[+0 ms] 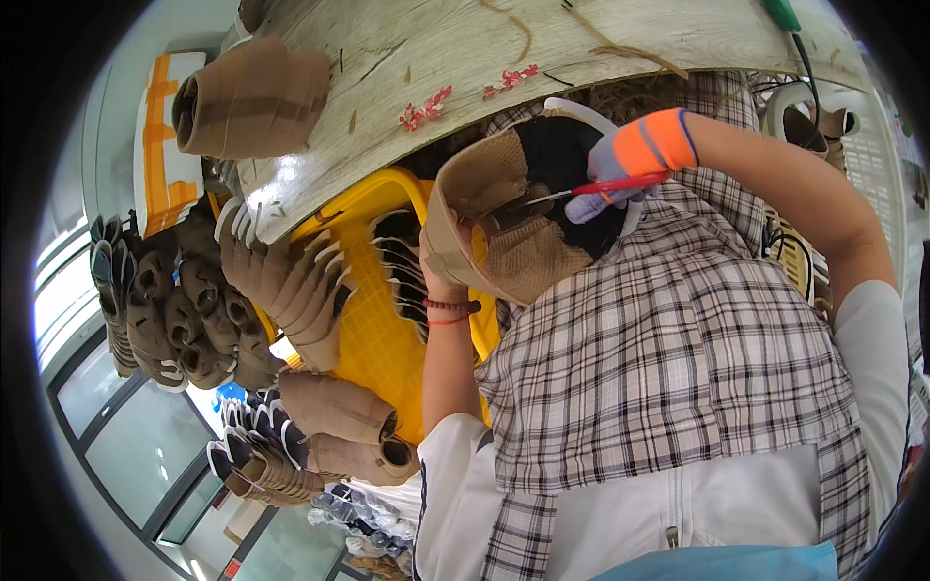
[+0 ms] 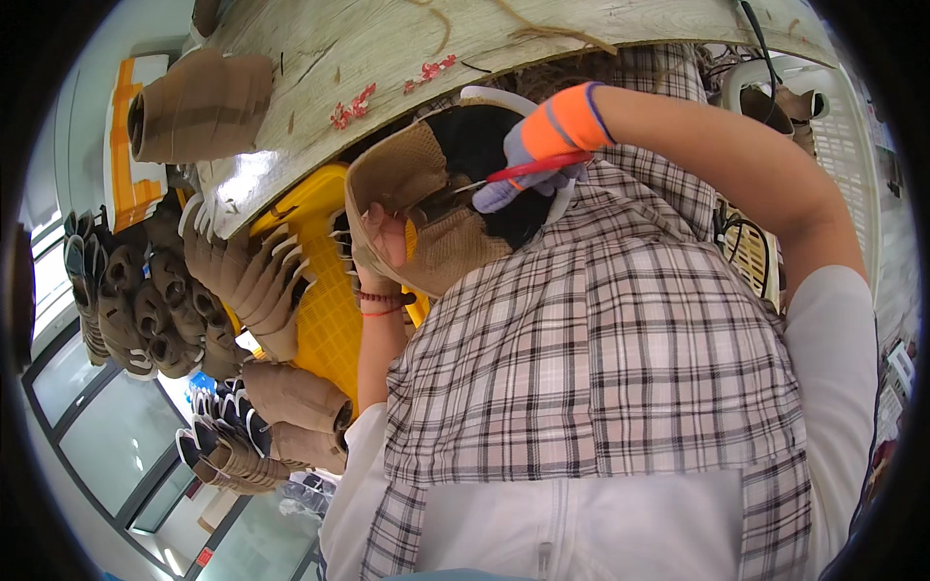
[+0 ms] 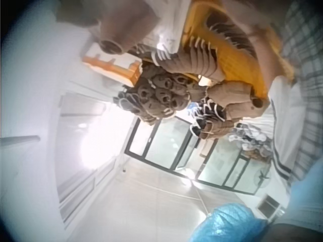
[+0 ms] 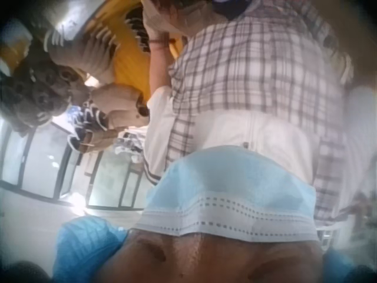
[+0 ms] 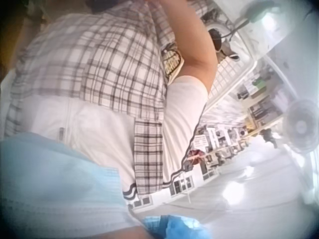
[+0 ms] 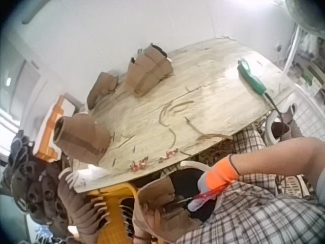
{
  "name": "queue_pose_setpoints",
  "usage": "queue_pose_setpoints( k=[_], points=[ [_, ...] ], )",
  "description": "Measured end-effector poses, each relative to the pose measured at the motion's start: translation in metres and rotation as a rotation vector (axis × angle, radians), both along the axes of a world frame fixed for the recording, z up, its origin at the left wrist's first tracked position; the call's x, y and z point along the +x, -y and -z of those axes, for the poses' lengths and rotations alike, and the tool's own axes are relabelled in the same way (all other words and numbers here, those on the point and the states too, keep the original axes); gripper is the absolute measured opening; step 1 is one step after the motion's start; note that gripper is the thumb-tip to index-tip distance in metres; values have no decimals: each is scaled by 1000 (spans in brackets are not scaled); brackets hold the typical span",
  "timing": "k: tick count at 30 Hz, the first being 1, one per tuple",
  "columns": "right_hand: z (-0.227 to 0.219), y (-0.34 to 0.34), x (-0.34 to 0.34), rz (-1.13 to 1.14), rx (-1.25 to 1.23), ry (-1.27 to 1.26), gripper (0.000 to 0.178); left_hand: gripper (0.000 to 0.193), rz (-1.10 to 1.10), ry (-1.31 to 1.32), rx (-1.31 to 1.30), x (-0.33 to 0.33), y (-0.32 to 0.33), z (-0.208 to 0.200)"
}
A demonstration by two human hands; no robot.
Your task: The person uses a green electric cutter to trim the edges of brown shoe uppers on a wooden workbench. They then switch to scissors to trim the interior lining of the uppers. Finished pieces are placed on the table.
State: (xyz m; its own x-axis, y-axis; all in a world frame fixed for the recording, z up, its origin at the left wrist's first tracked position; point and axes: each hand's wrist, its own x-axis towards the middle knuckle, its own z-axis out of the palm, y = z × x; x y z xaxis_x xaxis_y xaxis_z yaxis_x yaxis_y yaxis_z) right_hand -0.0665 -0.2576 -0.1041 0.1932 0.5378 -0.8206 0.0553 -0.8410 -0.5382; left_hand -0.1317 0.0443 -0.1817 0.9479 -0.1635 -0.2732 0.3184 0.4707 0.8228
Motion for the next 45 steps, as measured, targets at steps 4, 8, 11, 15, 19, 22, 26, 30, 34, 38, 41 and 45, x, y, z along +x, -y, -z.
queue_pose_setpoints(
  k=[4, 8, 11, 15, 19, 22, 26, 30, 34, 38, 41, 45],
  points=[
    [8, -12, 19, -50, 86, -157, 87, 46, 18, -73, -17, 7, -4, 4],
    [3, -23, 25, -22, 97, -205, 90, 50, 32, -120, -73, 9, -6, 5],
    [7, -25, 29, -29, 138, -217, 91, 51, 31, -186, -140, 10, -12, 11],
    [-4, -28, 24, 38, 36, -179, 85, 54, 94, -122, -68, 12, 3, -7],
    [-1, -29, 18, 95, 83, -58, 76, 54, 50, -67, 25, 12, 11, -14],
    [-11, -29, 2, 143, 65, 121, 72, 52, 50, -27, 76, 13, 25, -30],
    [-14, -6, -25, 32, 124, 358, 66, 45, 64, -43, -112, -5, -32, 46],
    [17, 37, -43, 225, 333, 207, 45, 38, 353, 667, 1504, 10, -26, 8],
    [86, 89, -72, 494, 880, 219, 49, 28, 269, 912, 853, 29, 48, -195],
    [88, 87, -77, 692, 724, 26, 68, 26, 266, 1614, 1608, 38, 51, -303],
    [80, 84, -78, 712, 686, 25, 71, 25, -17, 1759, 1931, 67, 39, -373],
    [83, 96, -81, 728, 677, 101, 72, 26, 104, 1420, 2049, 184, -3, -378]
  ],
)
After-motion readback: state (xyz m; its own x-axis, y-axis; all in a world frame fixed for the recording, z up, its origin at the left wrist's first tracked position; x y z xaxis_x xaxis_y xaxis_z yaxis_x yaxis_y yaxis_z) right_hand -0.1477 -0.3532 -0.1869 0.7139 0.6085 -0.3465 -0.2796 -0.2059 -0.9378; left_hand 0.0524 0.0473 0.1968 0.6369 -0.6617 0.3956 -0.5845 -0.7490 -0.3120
